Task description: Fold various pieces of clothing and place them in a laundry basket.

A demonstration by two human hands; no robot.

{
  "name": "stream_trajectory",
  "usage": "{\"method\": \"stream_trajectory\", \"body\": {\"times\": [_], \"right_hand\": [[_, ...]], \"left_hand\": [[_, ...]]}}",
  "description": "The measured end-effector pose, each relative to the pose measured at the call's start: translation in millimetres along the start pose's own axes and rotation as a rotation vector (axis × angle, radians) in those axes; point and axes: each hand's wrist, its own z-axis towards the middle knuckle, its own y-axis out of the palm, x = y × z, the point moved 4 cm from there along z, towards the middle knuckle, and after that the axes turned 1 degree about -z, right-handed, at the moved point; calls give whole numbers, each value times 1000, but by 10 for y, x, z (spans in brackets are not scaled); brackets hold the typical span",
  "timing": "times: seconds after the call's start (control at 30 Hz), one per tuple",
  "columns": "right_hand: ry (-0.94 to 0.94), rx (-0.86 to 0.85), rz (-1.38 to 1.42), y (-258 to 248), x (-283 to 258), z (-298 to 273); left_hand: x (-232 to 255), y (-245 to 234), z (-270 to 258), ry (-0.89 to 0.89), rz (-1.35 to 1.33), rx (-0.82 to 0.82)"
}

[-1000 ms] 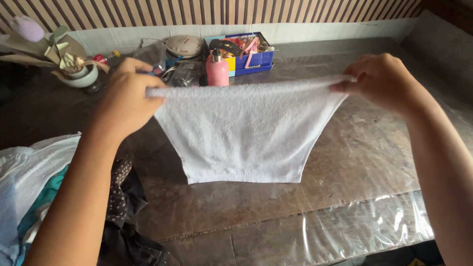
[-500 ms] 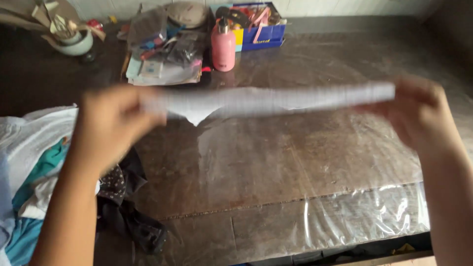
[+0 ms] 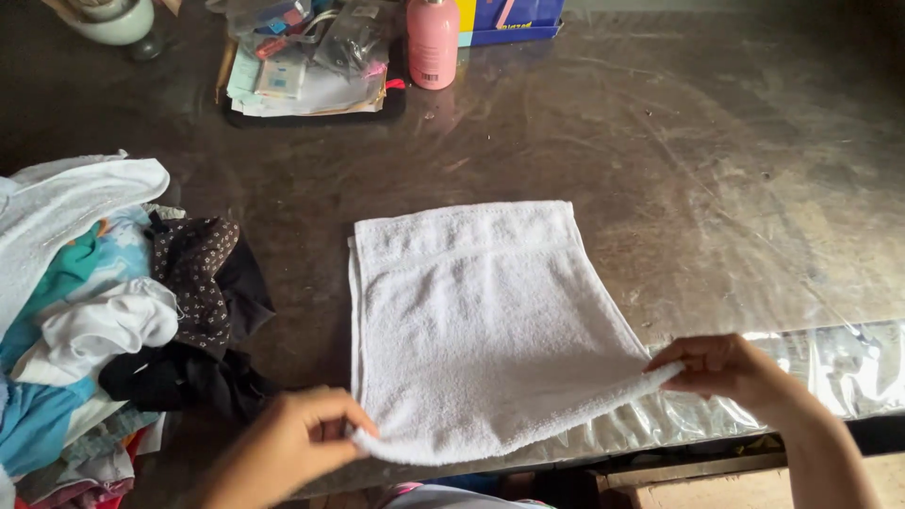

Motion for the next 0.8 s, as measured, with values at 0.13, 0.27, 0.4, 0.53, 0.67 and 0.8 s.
{"method": "stream_trajectory", "body": {"times": [0.13,0.27,0.4,0.53,0.67,0.8], "right_hand": [[-61,13,-270,-164,-505,367],[-246,319,131,-208,-1293,798],[-251,633,-46,-6,-1466,1242],[-143,700,-370,355,-1046,1467],[-25,791,-558,497,-845,1555],[115,699,-430,575,-919,1589]], "left_hand": [[-180,-314,506,-21,-249,33],[-415,-647,1221,132,-571,564],[-688,-440,1598,0,-144,816],[-454,-85,1313,-87,268,925],[-321,80,1192,-439,419,774],[-590,114,1349,-209,541,843]]}}
